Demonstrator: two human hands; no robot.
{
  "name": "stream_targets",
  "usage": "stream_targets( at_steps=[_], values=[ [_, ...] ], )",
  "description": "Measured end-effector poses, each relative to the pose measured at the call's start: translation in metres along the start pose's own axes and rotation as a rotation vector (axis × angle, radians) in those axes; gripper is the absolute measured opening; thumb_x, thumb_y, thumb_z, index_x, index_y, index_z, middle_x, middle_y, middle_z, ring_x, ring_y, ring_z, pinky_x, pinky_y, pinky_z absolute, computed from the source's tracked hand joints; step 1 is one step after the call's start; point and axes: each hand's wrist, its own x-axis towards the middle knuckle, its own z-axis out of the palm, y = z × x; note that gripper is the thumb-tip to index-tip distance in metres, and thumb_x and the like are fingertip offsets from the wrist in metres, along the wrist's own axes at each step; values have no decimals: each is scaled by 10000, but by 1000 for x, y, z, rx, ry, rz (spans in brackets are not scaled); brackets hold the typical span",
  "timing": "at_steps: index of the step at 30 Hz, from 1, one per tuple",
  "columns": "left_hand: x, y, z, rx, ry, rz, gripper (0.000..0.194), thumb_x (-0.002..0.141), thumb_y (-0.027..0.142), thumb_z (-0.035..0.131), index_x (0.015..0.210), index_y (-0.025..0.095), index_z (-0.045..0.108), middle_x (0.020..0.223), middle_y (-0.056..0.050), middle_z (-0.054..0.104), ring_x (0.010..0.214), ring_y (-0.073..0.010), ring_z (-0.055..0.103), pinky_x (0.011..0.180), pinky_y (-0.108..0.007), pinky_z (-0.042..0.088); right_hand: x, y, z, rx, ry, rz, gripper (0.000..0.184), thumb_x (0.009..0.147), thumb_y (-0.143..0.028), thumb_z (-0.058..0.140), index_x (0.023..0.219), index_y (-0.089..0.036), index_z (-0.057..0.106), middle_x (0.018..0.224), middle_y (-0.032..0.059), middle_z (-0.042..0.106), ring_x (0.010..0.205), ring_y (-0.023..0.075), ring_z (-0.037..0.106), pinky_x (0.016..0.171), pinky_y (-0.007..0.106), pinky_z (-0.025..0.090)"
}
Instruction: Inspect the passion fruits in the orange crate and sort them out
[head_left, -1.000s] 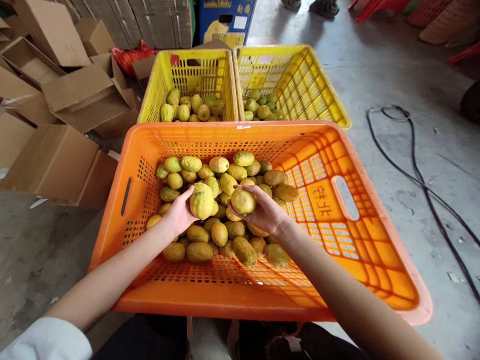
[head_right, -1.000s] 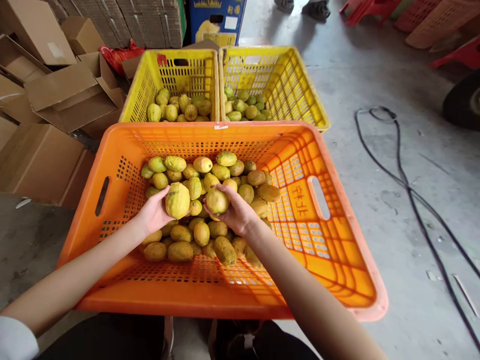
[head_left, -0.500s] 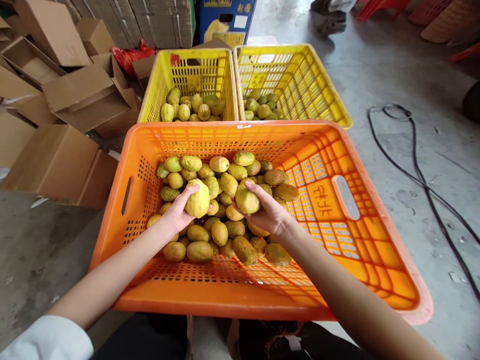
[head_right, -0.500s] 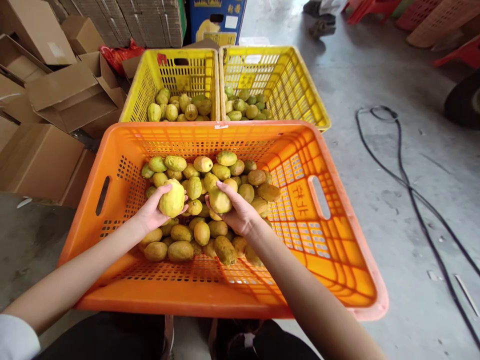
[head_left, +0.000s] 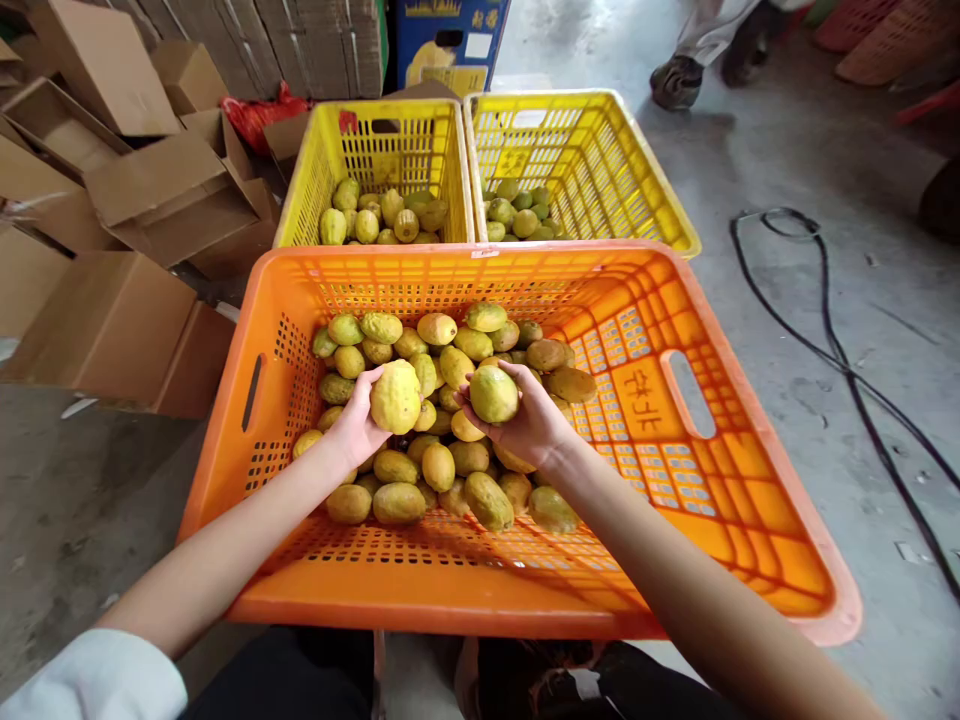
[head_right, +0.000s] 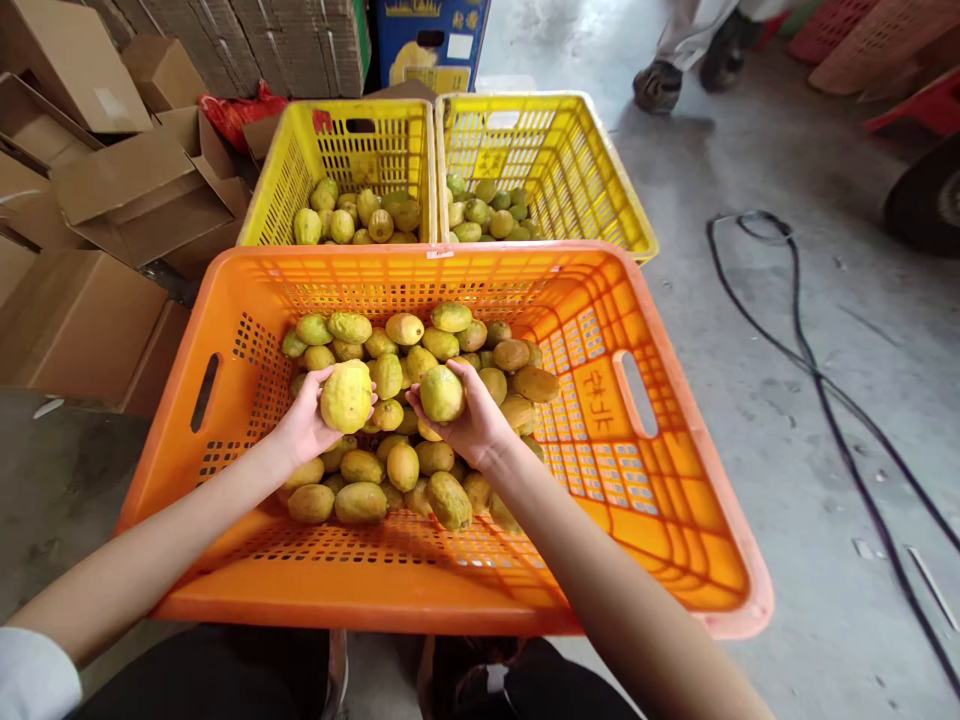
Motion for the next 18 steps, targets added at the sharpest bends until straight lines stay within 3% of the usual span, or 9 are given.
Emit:
stream_targets(
  at_steps=[4, 11, 15, 18],
  values=[
    [-1, 2, -1, -25, -49, 1, 403, 1061, 370, 442, 1185, 101, 716, 958, -149, 796, 946, -284, 791, 801, -370, 669, 0, 0, 1, -57, 6, -36, 347, 1067, -397, 441, 997, -161, 685, 741, 85, 744, 598, 179, 688, 445, 228, 539],
    [-3, 1, -1, -4, 0, 19, 273, 1034, 358, 603, 1186, 146, 687, 962, -113, 786, 859, -247, 790, 737, -326, 662, 2, 2, -1, -53, -16, -74, 252, 1018, -336, 514, 1080, -181, 702, 715, 52, 739, 606, 207, 701, 472, 266, 557],
    [-2, 1, -3, 4, -25, 30, 206, 1012, 307, 626, 1129, 150, 689, 955, -104, 781, 876, -245, 790, 771, -335, 665, 2, 2, 0, -88, -43, -91, 319, 1016, -279, 479, 1217, -196, 712, 797, 52, 769, 794, 259, 772, 665, 369, 658],
    [-1, 0, -3, -21, -17, 44, 213, 1021, 317, 600, 1099, 150, 706, 938, -90, 789, 910, -242, 788, 827, -342, 666, 1, 4, 1, -104, -92, -110, 316, 1015, -231, 472, 1216, -214, 715, 891, 47, 791, 914, 255, 784, 833, 409, 673]
  ],
)
